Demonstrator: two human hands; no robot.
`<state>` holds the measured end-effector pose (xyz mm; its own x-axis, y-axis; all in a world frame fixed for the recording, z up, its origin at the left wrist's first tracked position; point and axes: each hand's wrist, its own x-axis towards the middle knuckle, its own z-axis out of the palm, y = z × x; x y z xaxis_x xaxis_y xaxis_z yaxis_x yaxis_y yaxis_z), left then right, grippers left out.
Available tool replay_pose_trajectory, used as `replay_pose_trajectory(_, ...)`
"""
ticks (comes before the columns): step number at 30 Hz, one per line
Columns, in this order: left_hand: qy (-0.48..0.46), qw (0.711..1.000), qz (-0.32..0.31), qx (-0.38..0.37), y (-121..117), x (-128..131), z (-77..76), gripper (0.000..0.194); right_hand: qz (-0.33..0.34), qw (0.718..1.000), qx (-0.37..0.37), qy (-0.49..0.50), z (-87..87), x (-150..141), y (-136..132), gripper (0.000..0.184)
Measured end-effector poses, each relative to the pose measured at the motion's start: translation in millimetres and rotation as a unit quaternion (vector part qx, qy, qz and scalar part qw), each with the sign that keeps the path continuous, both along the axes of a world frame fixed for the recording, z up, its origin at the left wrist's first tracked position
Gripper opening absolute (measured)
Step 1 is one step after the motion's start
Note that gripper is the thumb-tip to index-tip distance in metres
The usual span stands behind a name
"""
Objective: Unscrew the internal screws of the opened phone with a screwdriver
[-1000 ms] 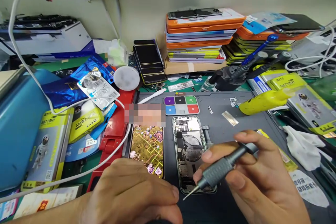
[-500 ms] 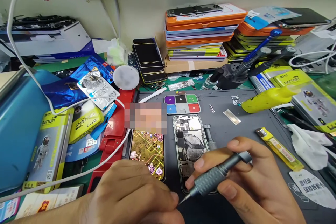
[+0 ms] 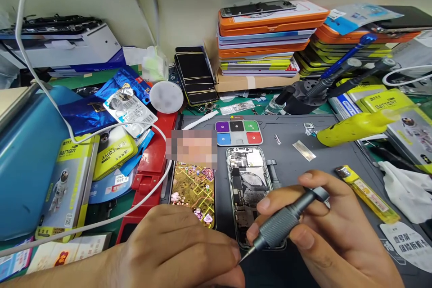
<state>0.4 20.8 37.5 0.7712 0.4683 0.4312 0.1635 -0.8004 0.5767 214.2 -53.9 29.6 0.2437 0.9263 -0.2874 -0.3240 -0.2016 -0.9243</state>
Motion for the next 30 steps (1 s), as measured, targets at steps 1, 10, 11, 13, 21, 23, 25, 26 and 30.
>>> replay_pose_trajectory(1,0.011,1.000,-0.003,0.003,1,0,1.8,0.012,0.004,1.000,-0.002,-0.003,0.6,1,0,0.037)
replay_pose_trajectory(10,0.056,0.992,0.064,0.094,-8,0,-2.4,0.037,0.021,1.000,0.007,-0.011,1.9,2,2,0.034)
replay_pose_trajectory(11,0.057,0.991,0.070,0.101,-10,0,-3.8,0.039,0.022,1.000,0.005,-0.010,1.6,2,1,0.034)
replay_pose_trajectory(13,0.059,0.989,0.075,0.111,-12,-1,-5.7,0.042,0.022,1.000,-0.002,-0.009,0.6,2,1,0.036)
replay_pose_trajectory(21,0.064,0.988,0.082,0.117,-12,-3,-6.3,0.044,0.098,0.995,0.019,-0.021,-4.4,16,2,0.031)
replay_pose_trajectory(23,0.064,0.988,0.083,0.116,-11,-3,-6.0,0.043,0.106,0.994,0.020,-0.026,-6.2,19,4,0.031)
replay_pose_trajectory(25,0.063,0.988,0.083,0.113,-10,-2,-5.2,0.039,0.096,0.995,0.018,-0.033,-8.3,20,5,0.032)
replay_pose_trajectory(26,0.061,0.989,0.080,0.110,-9,-2,-4.4,0.036,0.093,0.995,0.019,-0.037,-9.3,20,6,0.033)
replay_pose_trajectory(30,0.043,0.996,0.037,0.069,-2,0,1.0,0.020,0.091,0.995,0.024,-0.041,-10.8,19,4,0.033)
